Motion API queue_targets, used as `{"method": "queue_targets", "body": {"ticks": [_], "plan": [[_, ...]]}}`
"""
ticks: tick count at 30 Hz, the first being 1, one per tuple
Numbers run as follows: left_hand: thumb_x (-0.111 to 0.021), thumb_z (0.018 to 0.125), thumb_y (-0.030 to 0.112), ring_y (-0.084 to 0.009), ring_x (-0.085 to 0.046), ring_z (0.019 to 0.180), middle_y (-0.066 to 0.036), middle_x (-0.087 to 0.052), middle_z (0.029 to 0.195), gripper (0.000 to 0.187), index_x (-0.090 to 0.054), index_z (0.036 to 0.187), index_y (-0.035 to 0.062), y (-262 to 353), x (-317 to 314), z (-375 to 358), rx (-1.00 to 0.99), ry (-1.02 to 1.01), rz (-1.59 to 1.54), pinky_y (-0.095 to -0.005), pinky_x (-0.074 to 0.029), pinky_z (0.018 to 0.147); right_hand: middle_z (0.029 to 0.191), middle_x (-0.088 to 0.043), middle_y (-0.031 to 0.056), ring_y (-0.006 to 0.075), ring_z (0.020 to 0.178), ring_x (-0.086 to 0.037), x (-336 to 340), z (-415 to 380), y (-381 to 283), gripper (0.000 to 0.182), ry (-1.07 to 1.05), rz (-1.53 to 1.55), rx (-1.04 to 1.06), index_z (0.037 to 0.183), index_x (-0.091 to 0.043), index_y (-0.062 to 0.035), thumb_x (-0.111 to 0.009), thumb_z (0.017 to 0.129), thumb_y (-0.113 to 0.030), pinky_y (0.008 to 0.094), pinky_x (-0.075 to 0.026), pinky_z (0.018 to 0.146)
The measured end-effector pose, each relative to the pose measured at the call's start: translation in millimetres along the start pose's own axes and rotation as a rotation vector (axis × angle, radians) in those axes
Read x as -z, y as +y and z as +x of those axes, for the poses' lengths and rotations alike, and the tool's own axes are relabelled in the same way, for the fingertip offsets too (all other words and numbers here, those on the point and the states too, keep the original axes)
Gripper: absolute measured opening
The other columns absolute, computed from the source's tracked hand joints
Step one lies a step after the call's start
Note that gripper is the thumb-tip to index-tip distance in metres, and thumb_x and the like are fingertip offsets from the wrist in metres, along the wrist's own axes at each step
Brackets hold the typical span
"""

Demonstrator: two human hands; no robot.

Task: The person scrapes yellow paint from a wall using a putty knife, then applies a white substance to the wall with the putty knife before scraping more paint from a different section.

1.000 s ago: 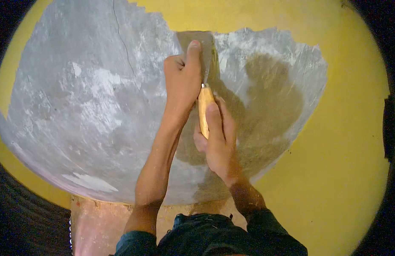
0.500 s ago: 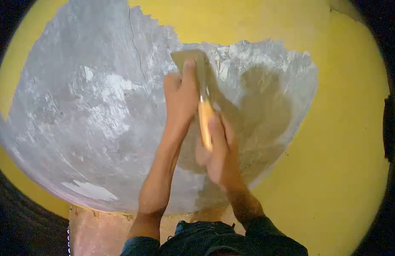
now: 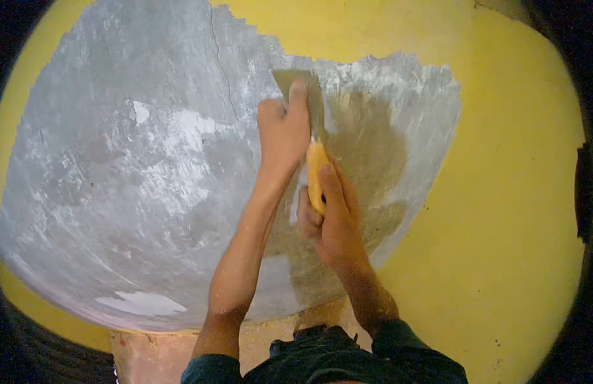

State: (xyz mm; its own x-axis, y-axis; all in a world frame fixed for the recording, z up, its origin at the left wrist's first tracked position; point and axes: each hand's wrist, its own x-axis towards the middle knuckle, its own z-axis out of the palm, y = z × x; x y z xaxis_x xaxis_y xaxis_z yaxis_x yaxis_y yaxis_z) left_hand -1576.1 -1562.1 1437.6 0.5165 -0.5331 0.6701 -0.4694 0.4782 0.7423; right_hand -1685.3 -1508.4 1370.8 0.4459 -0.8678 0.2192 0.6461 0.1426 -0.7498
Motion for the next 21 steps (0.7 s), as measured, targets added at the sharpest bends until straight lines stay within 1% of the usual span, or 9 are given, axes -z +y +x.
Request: {"method": "queue_targets", "body": {"ticks": [2,4,5,7,10,11,14,18,21], "plan": [[-0.057,0.091,0.035,-0.0171,-0.044,0.049,-0.007,-0.049,0.049,0.054,-0.054,0.054,-0.0048,-10,-6,4,0.027,-0.06,0.005,-0.0425,-0.037,0.049,0.059,-0.038,-0.0045,0.0043,0.041,-0.03,2,5,4,0.027,0.032,0.025,-0.086,0.103,-0.052,-0.0121,-0.045,0.1,-0.038,0.0225,-0.024,0.037],[-0.056,0.092,0.033,-0.015,-0.043,0.049,-0.006,-0.048,0.048,0.054,-0.053,0.051,-0.0022,-24,-26,30,-0.183,0.371,0.039,-0.0388,-0.037,0.047,0.056,-0.037,-0.0048,0.0043,0.04,-0.029,0,37,4,0.027,-0.056,-0.026,0.187,0.105,-0.052,-0.0124,-0.045,0.1,-0.038,0.0228,-0.023,0.036],[-0.056,0.092,0.033,-0.015,-0.043,0.049,-0.006,-0.048,0.048,0.054,-0.053,0.051,-0.0022,-16,-20,29,-0.173,0.372,0.046,-0.0388,-0.037,0.047,0.056,-0.037,-0.0048,0.0043,0.04,-0.029,-4,36,2,0.027,-0.053,-0.026,0.176,0.105,-0.052,-0.0124,-0.045,0.1,-0.038,0.0228,-0.023,0.036],[-0.056,0.092,0.033,-0.014,-0.044,0.05,-0.006,-0.046,0.047,0.056,-0.051,0.048,-0.0015,13,-4,27,0.05,0.056,-0.09,-0.0374,-0.037,0.048,0.054,-0.036,-0.0055,0.0044,0.039,-0.029,-14,31,-10,0.026,-0.114,-0.038,0.146,0.1,-0.051,-0.0132,-0.045,0.1,-0.039,0.0227,-0.024,0.037],[-0.057,0.091,0.033,-0.0148,-0.044,0.049,-0.006,-0.045,0.046,0.056,-0.05,0.049,-0.0025,0,-9,-3,-0.034,0.058,0.068,-0.0378,-0.037,0.047,0.053,-0.036,-0.0056,0.0043,0.039,-0.029,-3,-6,-9,0.027,-0.064,-0.138,0.147,0.091,-0.046,-0.0147,-0.046,0.099,-0.04,0.0228,-0.023,0.037],[-0.059,0.09,0.036,-0.0155,-0.042,0.046,-0.009,-0.043,0.044,0.059,-0.048,0.049,-0.005,16,-13,-15,-0.025,0.065,-0.012,-0.0399,-0.036,0.046,0.053,-0.036,-0.0056,0.0043,0.039,-0.029,4,7,-6,0.027,-0.084,-0.135,0.149,0.091,-0.046,-0.0147,-0.046,0.099,-0.04,0.0228,-0.023,0.037],[-0.059,0.089,0.036,-0.0167,-0.044,0.044,-0.012,-0.044,0.044,0.058,-0.049,0.052,-0.0072,-3,-26,26,-0.076,0.082,0.085,-0.0412,-0.035,0.045,0.053,-0.034,-0.0054,0.0044,0.039,-0.029,20,31,5,0.028,-0.091,-0.056,0.194,0.094,-0.048,-0.0141,-0.047,0.099,-0.041,0.0226,-0.023,0.037],[-0.057,0.09,0.034,-0.0143,-0.043,0.046,-0.012,-0.045,0.045,0.056,-0.051,0.055,-0.0089,0,-27,5,-0.08,0.092,0.169,-0.0413,-0.035,0.045,0.053,-0.032,-0.0059,0.0057,0.039,-0.028,21,13,4,0.032,-0.034,-0.03,0.143,0.11,-0.051,-0.0127,-0.046,0.099,-0.042,0.0221,-0.026,0.038],[-0.056,0.09,0.034,-0.0127,-0.04,0.047,-0.007,-0.044,0.045,0.056,-0.05,0.054,-0.008,-1,-36,-3,-0.117,0.093,-0.053,-0.0395,-0.034,0.044,0.055,-0.033,-0.0056,0.006,0.04,-0.029,24,21,-4,0.033,-0.038,-0.082,0.171,0.114,-0.051,-0.0121,-0.045,0.099,-0.041,0.0218,-0.027,0.039]]}}
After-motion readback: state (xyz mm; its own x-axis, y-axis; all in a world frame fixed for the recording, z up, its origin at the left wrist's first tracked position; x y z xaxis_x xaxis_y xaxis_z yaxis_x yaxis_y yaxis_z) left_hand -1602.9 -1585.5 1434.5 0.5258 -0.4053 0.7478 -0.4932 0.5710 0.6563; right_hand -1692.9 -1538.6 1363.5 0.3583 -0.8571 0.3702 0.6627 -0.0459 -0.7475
